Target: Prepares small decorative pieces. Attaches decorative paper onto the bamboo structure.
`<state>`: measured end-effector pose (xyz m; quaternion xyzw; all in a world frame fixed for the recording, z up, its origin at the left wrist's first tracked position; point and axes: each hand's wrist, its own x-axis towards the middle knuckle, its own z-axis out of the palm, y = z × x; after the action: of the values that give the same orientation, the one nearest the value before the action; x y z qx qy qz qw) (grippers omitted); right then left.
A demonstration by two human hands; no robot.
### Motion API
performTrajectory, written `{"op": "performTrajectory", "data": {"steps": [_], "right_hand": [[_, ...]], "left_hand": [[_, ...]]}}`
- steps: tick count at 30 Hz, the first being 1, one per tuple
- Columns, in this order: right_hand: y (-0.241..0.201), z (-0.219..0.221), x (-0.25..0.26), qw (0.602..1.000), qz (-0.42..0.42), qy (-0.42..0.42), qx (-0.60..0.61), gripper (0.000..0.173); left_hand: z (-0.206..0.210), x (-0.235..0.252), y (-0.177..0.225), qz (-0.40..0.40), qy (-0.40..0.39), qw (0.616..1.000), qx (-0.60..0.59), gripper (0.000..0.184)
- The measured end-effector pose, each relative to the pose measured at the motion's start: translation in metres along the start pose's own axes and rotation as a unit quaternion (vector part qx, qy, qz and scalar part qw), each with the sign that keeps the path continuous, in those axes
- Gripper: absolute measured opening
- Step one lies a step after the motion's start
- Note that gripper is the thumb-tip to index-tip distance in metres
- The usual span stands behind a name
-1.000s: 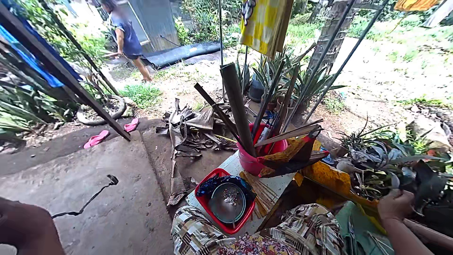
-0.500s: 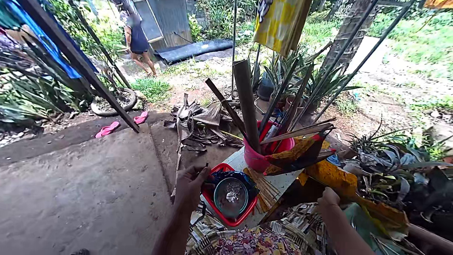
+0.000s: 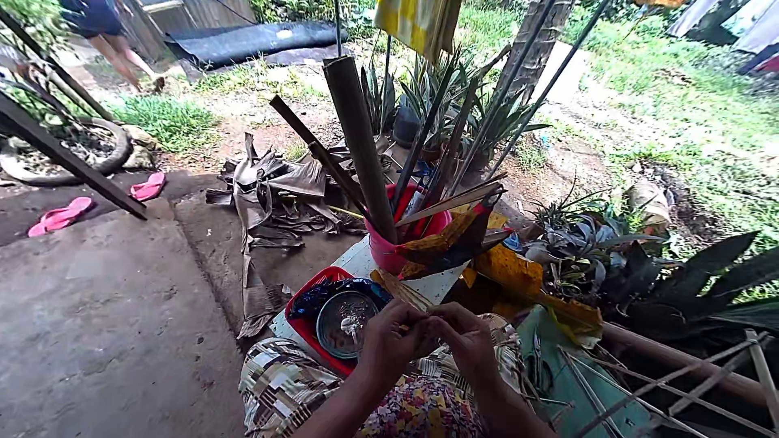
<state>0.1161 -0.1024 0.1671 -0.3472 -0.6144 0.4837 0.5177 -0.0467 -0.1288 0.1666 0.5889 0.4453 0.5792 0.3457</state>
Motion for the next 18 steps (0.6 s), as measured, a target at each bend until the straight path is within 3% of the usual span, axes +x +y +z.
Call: {"op": "performTrajectory", "data": {"steps": [2,5,10,15,18], "right_hand": [[0.000,0.002,0.002,0.998,0.022,0.018,0.055,0.009],[-0.007,-0.001,0.005,0.994,0.061,-0.006,0.094,0.014],[-0.023,-0.001,0.009,0.993,0.070,-0.041,0.081,0.015],[-0.028,-0.004,0.022,0.990,0.065,-0.076,0.100,0.006],[-0.036,-0.006,0.030,0.993,0.043,-0.060,0.088,0.006]], "left_hand": [[-0.001,0.000,-0.001,-0.007,0.002,1.000,0.005,0.008],[-0.002,-0.001,0.007,-0.049,-0.018,0.998,-0.028,0.009],[-0.006,0.006,0.027,-0.187,-0.017,0.971,-0.150,0.010],[-0.011,0.003,0.030,-0.157,-0.029,0.973,-0.166,0.010],[-0.020,0.004,0.037,-0.192,-0.060,0.965,-0.170,0.010]]}}
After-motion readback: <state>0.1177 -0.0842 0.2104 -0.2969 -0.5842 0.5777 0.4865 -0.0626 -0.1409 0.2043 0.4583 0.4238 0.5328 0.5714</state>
